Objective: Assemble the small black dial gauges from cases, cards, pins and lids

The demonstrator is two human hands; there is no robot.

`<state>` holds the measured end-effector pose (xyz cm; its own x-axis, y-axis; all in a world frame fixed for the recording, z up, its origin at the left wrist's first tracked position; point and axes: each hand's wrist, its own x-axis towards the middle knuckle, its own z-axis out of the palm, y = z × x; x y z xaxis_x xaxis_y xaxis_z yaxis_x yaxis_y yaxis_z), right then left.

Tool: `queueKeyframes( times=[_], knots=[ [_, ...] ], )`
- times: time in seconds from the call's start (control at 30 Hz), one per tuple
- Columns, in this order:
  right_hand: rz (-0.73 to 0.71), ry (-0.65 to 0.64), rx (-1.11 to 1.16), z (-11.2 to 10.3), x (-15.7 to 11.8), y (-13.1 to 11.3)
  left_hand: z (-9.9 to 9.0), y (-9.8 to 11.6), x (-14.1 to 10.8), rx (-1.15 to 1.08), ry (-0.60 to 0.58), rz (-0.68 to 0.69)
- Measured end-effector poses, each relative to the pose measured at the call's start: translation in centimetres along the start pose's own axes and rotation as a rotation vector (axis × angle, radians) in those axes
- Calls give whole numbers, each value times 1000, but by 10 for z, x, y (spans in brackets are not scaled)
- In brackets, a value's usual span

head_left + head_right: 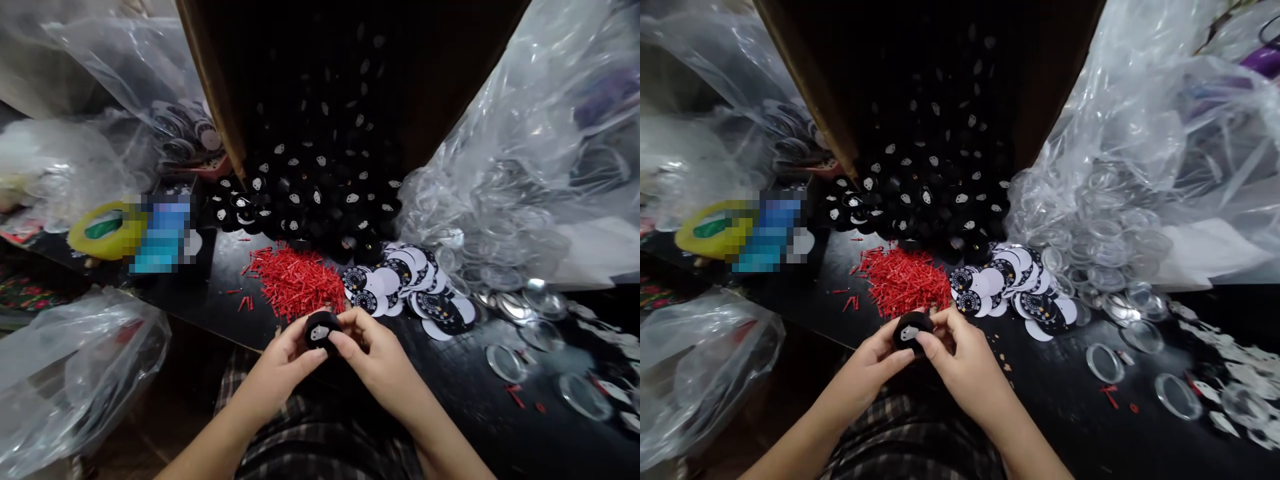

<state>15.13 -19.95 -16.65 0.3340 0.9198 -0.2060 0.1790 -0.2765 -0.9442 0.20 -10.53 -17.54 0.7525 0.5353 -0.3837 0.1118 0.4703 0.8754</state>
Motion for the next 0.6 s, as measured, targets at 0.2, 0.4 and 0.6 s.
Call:
queueKeyframes(
  times=[0.2,0.4,0.6],
  knots=[
    [-144,324,-876,-35,11,20,6,-3,4,-414,20,-217],
    [-76,340,-616,-37,14,28,11,0,7,-493,-21,-133],
    [66,189,239,-22,6,22,18,4,15,-522,87,-108]
  ],
)
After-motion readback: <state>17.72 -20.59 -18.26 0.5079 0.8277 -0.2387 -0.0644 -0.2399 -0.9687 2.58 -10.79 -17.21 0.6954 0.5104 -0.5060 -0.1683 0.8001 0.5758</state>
